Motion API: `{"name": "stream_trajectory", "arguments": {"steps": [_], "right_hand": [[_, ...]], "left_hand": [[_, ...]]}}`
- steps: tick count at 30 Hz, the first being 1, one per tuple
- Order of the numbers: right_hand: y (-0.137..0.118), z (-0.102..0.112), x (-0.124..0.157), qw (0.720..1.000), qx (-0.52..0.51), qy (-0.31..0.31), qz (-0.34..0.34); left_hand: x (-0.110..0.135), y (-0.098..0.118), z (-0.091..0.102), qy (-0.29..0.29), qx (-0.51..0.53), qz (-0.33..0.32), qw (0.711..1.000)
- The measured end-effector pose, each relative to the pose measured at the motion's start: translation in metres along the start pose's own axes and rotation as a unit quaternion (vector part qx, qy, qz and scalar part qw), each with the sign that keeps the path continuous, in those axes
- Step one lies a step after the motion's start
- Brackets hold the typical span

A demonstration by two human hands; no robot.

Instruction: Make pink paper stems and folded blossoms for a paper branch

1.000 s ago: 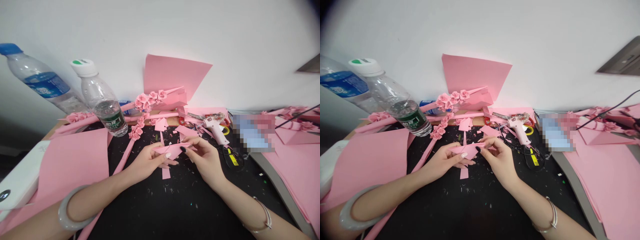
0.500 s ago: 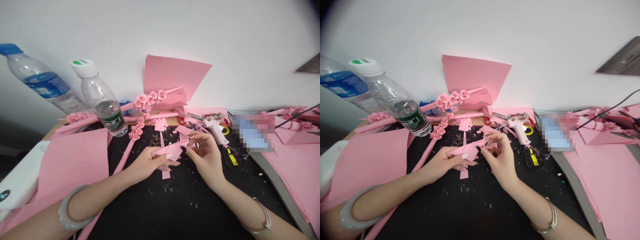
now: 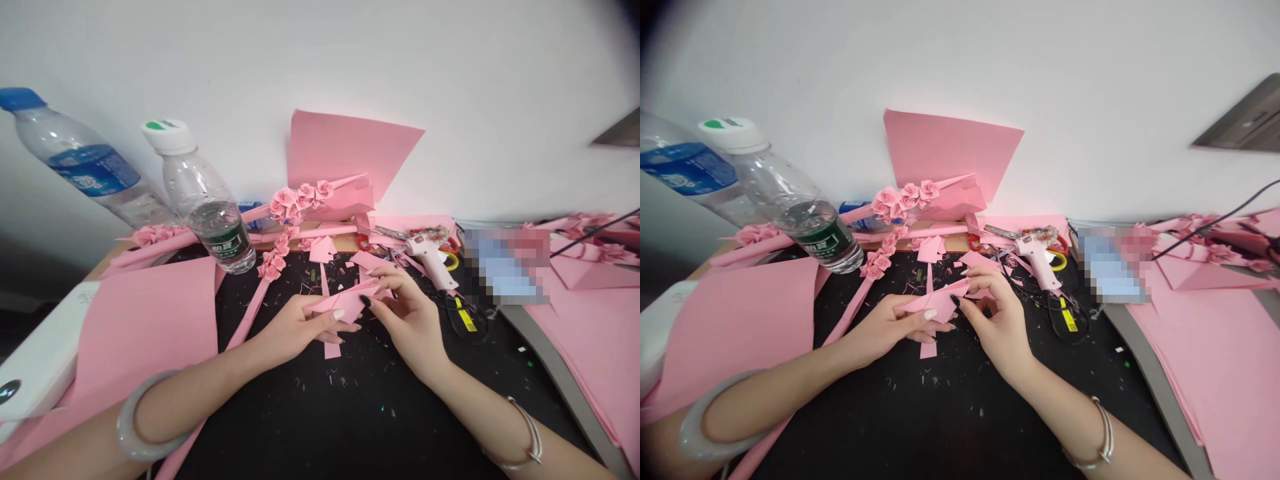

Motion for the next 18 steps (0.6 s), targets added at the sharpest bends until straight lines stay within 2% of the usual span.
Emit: {"name": "stream_trajectory", "arguments": {"steps": [4,7,10,15,18], "right_hand": [[-0.004,0.0,0.002,0.994,0.087,-0.017,0.056],[-0.013,-0.003,0.004,0.973,0.178,-0.038,0.145],[-0.019,-0.007,0.006,0.951,0.216,-0.06,0.214],[-0.018,-0.008,0.006,0.956,0.202,-0.063,0.203],[-0.02,-0.007,0.008,0.942,0.222,-0.058,0.244]], "left_hand": [[0.0,0.0,0.0,-0.004,0.003,0.0,1.0],[0.0,-0.001,0.0,-0.002,0.01,0.004,1.0],[-0.001,-0.002,0.0,-0.002,0.027,0.004,1.0],[-0.001,-0.003,0.0,-0.001,0.048,0.008,0.999],[-0.001,-0.006,0.0,-0.003,0.06,0.012,0.998]]}}
Point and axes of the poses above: each hand's wrist, its own x-axis away from the middle knuckle, its own z-axis out of the back of the hand, y = z × x, the point moved 4 cm from there along -x, towards the middle knuckle, and after that the axes turned 8 degrees about -x, right-handed, at the moved point
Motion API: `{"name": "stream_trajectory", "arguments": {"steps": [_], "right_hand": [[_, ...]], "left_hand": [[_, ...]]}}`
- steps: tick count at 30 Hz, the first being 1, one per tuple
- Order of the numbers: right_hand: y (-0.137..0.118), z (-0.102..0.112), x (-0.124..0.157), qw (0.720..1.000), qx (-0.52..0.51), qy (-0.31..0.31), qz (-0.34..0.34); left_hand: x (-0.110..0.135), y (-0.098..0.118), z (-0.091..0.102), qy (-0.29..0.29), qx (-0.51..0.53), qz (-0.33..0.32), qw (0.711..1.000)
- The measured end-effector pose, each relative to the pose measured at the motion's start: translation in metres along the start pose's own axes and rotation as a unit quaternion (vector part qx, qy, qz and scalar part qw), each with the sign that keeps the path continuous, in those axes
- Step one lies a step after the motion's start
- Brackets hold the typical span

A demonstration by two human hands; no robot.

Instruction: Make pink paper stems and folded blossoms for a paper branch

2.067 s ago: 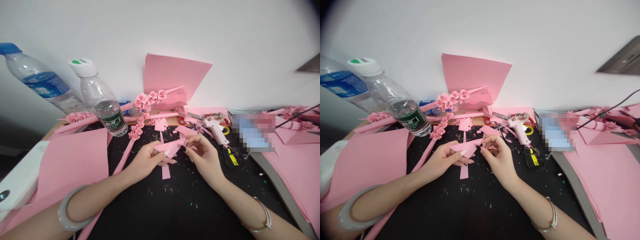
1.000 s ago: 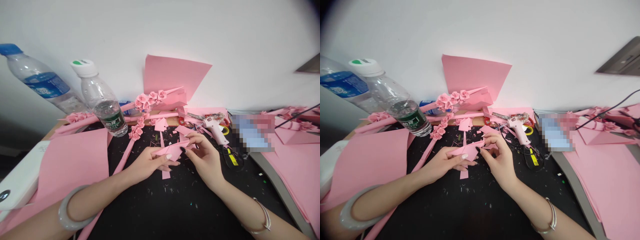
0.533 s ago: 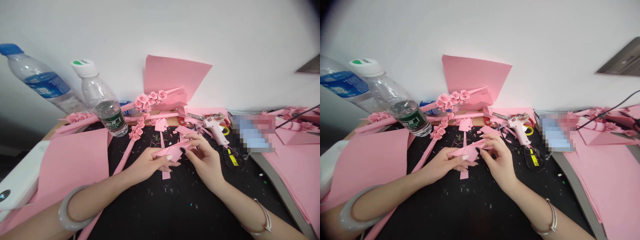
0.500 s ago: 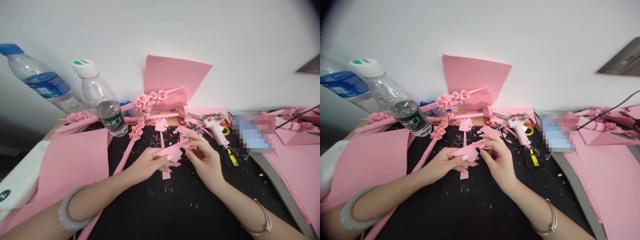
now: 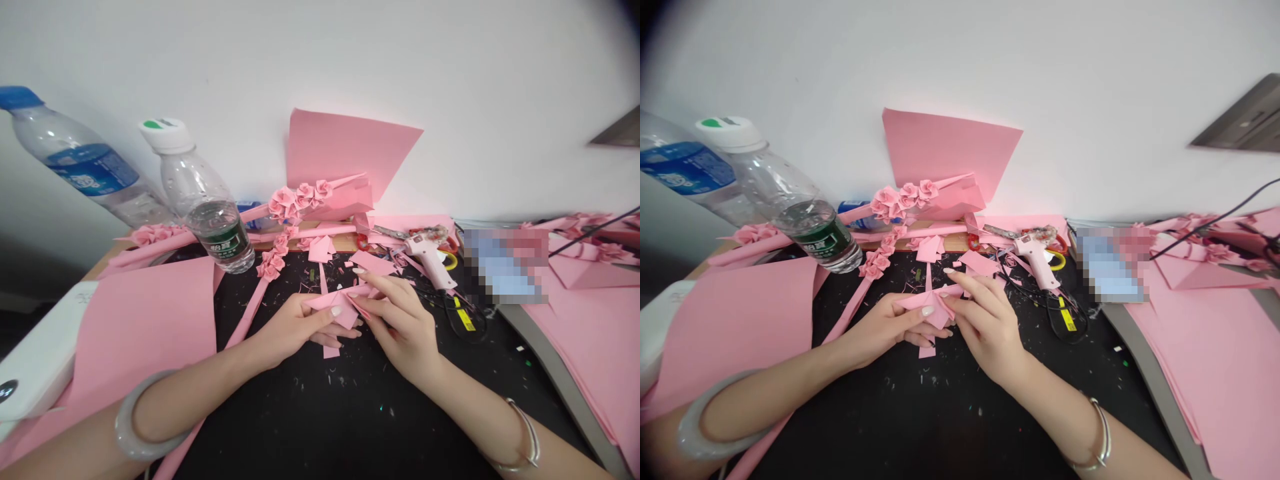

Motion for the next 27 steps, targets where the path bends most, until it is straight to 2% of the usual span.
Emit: {"name": "stream_trajectory", "arguments": {"steps": [4,10,19,23,27], "right_hand": [[-0.004,0.004,0.0,0.998,0.04,0.008,0.042],[0.002,0.002,0.0,0.994,0.023,-0.079,0.065],[0.006,-0.002,-0.003,0.986,-0.034,-0.15,0.065],[0.006,-0.002,-0.004,0.989,-0.056,-0.132,0.019],[0.012,-0.003,-0.003,0.986,-0.093,-0.078,-0.114]], "left_hand": [[0.0,-0.001,0.0,-0.001,0.014,0.005,1.0],[0.0,0.001,0.001,0.013,0.044,0.017,0.999],[-0.002,0.0,0.004,0.018,0.033,0.018,0.999],[-0.002,0.001,0.004,0.021,0.032,0.011,0.999],[-0.001,0.004,0.003,0.019,0.031,0.008,0.999]]}}
Point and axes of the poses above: each hand's wrist, its own x-axis away from the middle knuckle, its own z-axis out of the back of the hand, y = z × x, the point moved 4 cm from there along -x, towards the middle knuckle, and after that the axes turned 8 degrees about -x, right-handed, at the moved point
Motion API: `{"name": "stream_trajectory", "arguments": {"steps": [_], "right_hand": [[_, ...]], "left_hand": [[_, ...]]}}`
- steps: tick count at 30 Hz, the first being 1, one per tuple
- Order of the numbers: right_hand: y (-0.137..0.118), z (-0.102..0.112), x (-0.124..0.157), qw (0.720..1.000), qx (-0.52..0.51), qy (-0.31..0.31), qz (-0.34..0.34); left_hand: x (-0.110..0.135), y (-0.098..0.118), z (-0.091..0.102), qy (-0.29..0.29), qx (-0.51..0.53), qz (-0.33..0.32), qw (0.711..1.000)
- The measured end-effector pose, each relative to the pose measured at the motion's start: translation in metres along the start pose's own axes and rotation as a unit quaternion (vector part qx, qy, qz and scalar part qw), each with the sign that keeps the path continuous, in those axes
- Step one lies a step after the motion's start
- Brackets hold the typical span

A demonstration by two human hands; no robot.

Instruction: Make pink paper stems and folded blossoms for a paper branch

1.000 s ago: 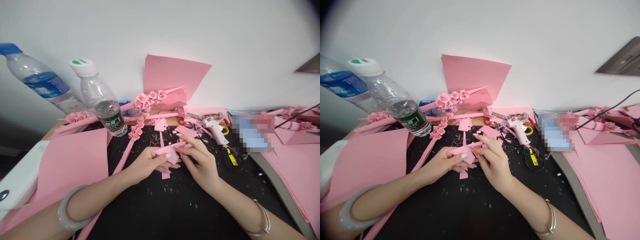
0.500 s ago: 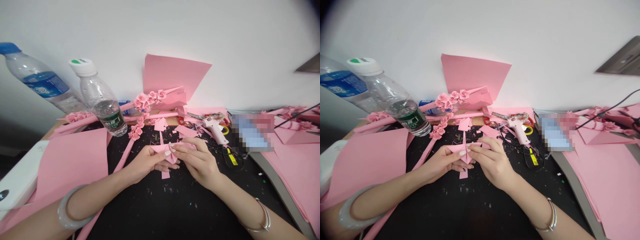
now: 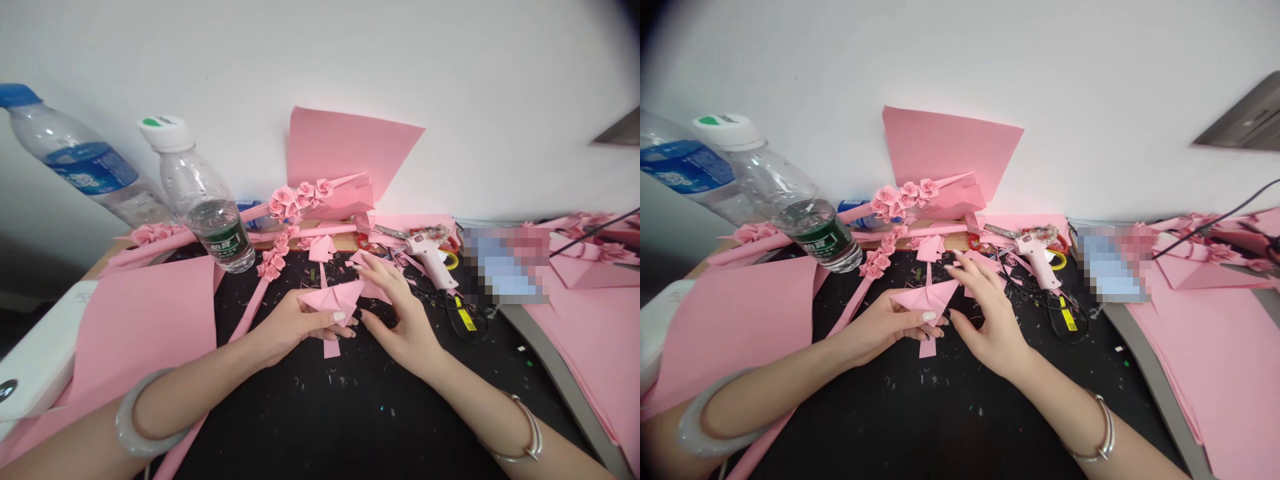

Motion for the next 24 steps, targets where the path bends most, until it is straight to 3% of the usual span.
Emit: {"name": "stream_trajectory", "arguments": {"steps": [4,9,19,24], "right_hand": [[0.008,-0.005,0.0,0.984,-0.149,0.001,-0.095],[0.007,-0.015,-0.003,0.936,-0.305,-0.098,-0.148],[0.013,-0.014,0.002,0.91,-0.369,-0.101,-0.163],[0.014,-0.014,0.001,0.923,-0.318,-0.097,-0.195]], "left_hand": [[0.001,0.002,-0.001,-0.009,-0.009,-0.006,1.0],[0.002,0.003,-0.001,-0.024,-0.025,-0.019,0.999],[0.002,0.003,-0.001,-0.022,-0.033,-0.022,0.999],[0.003,0.002,-0.004,-0.052,-0.06,-0.031,0.996]]}}
Point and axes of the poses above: each hand's wrist, its own x-axis away from the middle knuckle, its own z-axis out of the back of the hand, y = z × x, the point moved 4 cm from there along -x, towards the middle knuckle, and after that the axes turned 8 degrees about -x, right-handed, at the moved point
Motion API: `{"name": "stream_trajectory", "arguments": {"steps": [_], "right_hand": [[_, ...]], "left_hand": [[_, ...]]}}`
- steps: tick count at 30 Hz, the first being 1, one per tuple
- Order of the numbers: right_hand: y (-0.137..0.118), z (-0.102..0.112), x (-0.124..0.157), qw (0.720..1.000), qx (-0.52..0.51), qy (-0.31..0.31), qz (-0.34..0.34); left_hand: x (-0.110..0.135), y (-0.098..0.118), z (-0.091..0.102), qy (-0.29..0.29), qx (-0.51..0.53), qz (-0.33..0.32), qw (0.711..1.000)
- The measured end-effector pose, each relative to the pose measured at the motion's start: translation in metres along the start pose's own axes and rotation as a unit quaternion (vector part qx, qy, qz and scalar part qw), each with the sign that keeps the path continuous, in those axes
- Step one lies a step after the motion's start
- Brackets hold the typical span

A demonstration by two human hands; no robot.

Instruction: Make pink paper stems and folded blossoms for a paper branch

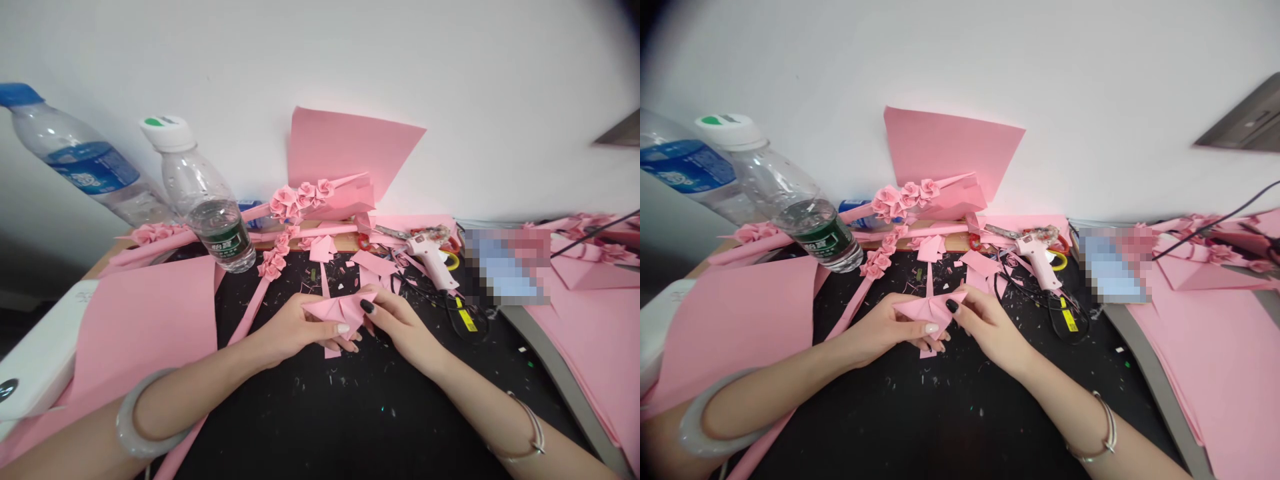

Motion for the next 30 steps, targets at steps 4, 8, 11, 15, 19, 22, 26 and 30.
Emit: {"name": "stream_trajectory", "arguments": {"steps": [4,8,11,15,19,22,26,30], "right_hand": [[0.0,-0.01,0.0,0.997,0.042,-0.061,-0.03],[-0.001,-0.011,0.0,0.994,0.079,-0.07,-0.025],[-0.002,-0.011,0.0,0.992,0.109,-0.068,-0.011],[-0.002,-0.012,0.001,0.989,0.128,-0.078,-0.005],[-0.004,-0.013,0.001,0.99,0.124,-0.072,0.008],[-0.005,-0.015,0.002,0.987,0.137,-0.084,0.012],[-0.004,-0.016,0.002,0.987,0.138,-0.083,0.02],[-0.002,-0.015,0.003,0.987,0.144,-0.07,0.025]], "left_hand": [[0.001,0.0,-0.003,-0.032,-0.053,0.005,0.998],[0.0,0.0,-0.004,-0.042,-0.062,0.015,0.997],[-0.001,0.0,-0.004,-0.044,-0.056,0.016,0.997],[-0.001,0.0,-0.004,-0.044,-0.05,0.013,0.998],[-0.001,-0.001,-0.004,-0.035,-0.05,0.009,0.998],[-0.001,-0.002,-0.004,-0.032,-0.069,0.005,0.997],[-0.002,-0.004,-0.004,-0.03,-0.078,0.003,0.997],[-0.003,-0.004,-0.004,-0.024,-0.074,-0.004,0.997]]}}
Point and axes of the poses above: each hand's wrist, its own x-axis away from the middle knuckle, its own z-axis out of the back of the hand, y = z × x, the point moved 4 cm from there along -x, towards the middle knuckle, and after that the axes turned 8 degrees about -x, right-handed, at the moved point
